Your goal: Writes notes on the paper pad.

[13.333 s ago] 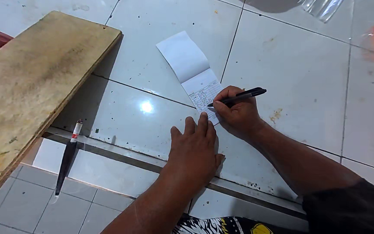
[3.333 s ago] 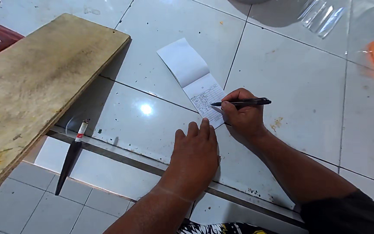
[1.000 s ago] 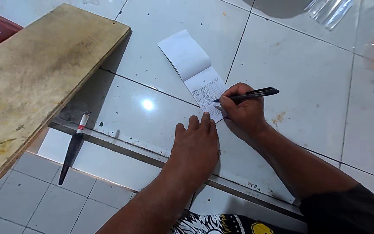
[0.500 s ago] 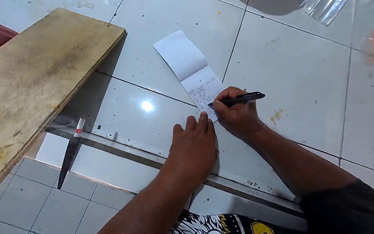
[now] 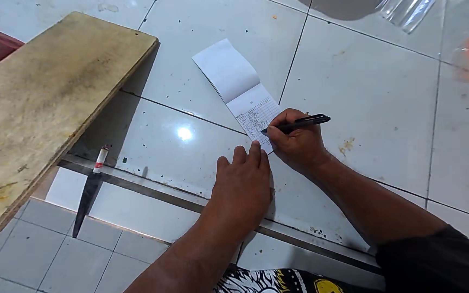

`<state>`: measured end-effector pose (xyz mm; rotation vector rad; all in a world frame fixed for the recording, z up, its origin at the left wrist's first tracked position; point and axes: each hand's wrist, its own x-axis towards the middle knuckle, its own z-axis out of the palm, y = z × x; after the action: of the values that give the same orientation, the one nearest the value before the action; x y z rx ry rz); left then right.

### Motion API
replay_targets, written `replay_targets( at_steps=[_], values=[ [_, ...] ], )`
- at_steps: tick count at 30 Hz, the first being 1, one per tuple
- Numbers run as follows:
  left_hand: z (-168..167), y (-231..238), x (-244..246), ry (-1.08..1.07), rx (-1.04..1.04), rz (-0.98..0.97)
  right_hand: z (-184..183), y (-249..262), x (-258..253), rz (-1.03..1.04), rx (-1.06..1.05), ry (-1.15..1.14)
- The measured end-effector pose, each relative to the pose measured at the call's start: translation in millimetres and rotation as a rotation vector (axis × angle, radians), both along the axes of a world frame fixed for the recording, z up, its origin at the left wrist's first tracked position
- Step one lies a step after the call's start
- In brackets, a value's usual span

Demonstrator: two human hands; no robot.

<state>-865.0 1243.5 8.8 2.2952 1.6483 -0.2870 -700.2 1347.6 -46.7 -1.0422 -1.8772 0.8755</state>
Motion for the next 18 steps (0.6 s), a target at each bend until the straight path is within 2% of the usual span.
replay_targets(
  at_steps=[18],
  values=[
    [0.1,-0.3,0.3,0.005,0.004,0.004,-0.2,2.6,1.9,-0.024,0.013,-0.020]
  ],
)
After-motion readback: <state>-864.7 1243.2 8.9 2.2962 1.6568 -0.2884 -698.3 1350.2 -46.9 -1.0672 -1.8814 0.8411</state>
